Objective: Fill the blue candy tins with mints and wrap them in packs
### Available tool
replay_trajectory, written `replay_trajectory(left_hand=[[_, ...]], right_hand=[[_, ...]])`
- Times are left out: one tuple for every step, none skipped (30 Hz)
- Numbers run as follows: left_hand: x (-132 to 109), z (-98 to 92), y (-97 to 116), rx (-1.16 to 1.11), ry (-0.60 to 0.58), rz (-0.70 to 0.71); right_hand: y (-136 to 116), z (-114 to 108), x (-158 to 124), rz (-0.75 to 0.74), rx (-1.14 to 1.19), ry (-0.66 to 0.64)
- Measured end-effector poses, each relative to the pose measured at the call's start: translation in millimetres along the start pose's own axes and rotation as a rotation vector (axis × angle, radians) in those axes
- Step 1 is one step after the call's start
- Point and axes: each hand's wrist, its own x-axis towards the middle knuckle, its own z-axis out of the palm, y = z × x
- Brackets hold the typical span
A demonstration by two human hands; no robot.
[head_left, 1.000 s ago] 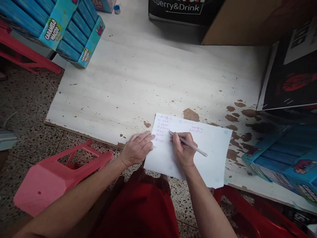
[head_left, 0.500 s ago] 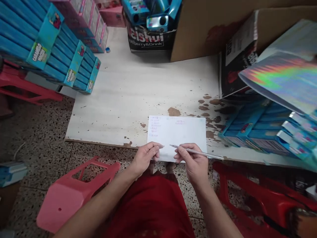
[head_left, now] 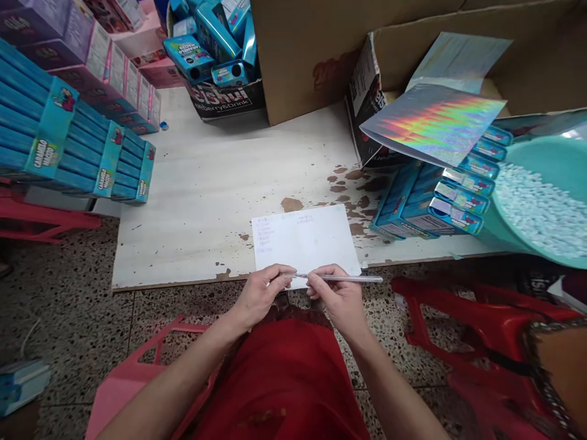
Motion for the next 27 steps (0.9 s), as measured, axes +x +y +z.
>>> replay_trajectory(left_hand=[[0.5, 1.7, 0.4, 0.009, -0.008, 0.003], [0.8, 3.5, 0.5, 0.017, -0.015, 0.008], [0.8, 5.3, 0.4, 0.022, -0.026, 0.014], [0.3, 7.2, 0.0, 0.022, -0.04, 0.017], [-0.7, 9.1, -0.7, 0.017, -0.056, 0.018], [-2.2, 11.1, -1.6, 0.008, -0.071, 0.016], [-4.3, 13.1, -2.8, 0.0, -0.086, 0.01], [-6.9, 15.2, -4.4, -0.007, -0.097, -0.001], [-9.7, 17.4, -6.2, -0.014, -0.101, -0.014], [-12.7, 19.9, -8.6, -0.023, -0.099, -0.027], [-15.8, 22.7, -11.5, -0.044, -0.099, -0.045], [-18.8, 25.9, -15.0, -0.084, -0.106, -0.071], [-21.7, 29.7, -19.3, -0.15, -0.112, -0.107], [-24.6, 34.1, -24.3, -0.235, -0.101, -0.159], [-27.3, 39.0, -30.1, -0.332, -0.071, -0.235], [-29.7, 44.6, -36.3, -0.429, -0.034, -0.34], [-31.4, 50.7, -42.7, -0.519, 0.001, -0.474], [-31.8, 57.3, -48.9, -0.603, 0.023, -0.622], [-30.6, 64.2, -54.4, -0.682, 0.035, -0.76], [-27.1, 71.3, -58.7, -0.766, 0.044, -0.869], [-21.2, 78.5, -61.6, -0.856, 0.076, -0.934], [-13.0, 85.5, -62.8, -0.952, 0.158, -0.952], [-3.1, 92.3, -62.0, -1.037, 0.282, -0.932], [7.5, 98.5, -59.2, -1.1, 0.414, -0.888], [17.5, 104.2, -54.7, -1.135, 0.528, -0.84], [25.6, 109.1, -48.9, -1.148, 0.608, -0.795], [30.8, 113.0, -42.5, -1.148, 0.653, -0.752]], right_hand=[[1.9, -0.6, -0.6, 0.013, 0.008, 0.0], [3.8, -0.9, -1.2, 0.026, 0.019, -0.001], [5.8, -1.0, -1.8, 0.039, 0.035, -0.005], [7.8, -0.7, -2.6, 0.052, 0.055, -0.009], [10.0, -0.2, -3.8, 0.066, 0.079, -0.012], [12.4, 0.6, -5.3, 0.085, 0.104, -0.016], [15.1, 1.6, -7.4, 0.107, 0.131, -0.018], [18.2, 2.8, -10.0, 0.134, 0.157, -0.02], [21.7, 3.9, -13.1, 0.163, 0.182, -0.022], [25.6, 4.8, -16.4, 0.191, 0.204, -0.024], [29.9, 5.2, -20.0, 0.216, 0.221, -0.028], [34.6, 4.9, -23.6, 0.238, 0.232, -0.034], [39.5, 3.5, -27.2, 0.256, 0.237, -0.039], [44.6, 0.9, -30.6, 0.274, 0.237, -0.036], [49.8, -3.1, -34.0, 0.292, 0.233, -0.016], [55.0, -8.5, -37.3, 0.307, 0.233, 0.026], [60.0, -15.3, -40.5, 0.317, 0.242, 0.091], [64.7, -23.2, -43.8, 0.326, 0.262, 0.167], [69.0, -32.1, -47.1, 0.336, 0.29, 0.242], [72.9, -41.5, -50.4, 0.35, 0.323, 0.297], [76.2, -51.1, -53.8, 0.367, 0.357, 0.33], [79.0, -60.6, -57.3, 0.384, 0.388, 0.348], [81.4, -69.7, -60.7, 0.4, 0.414, 0.358], [83.3, -78.5, -64.0, 0.413, 0.434, 0.367], [85.0, -86.8, -67.3, 0.422, 0.447, 0.376], [86.5, -95.0, -70.3, 0.424, 0.454, 0.385], [87.9, -103.3, -73.1, 0.422, 0.456, 0.396]])
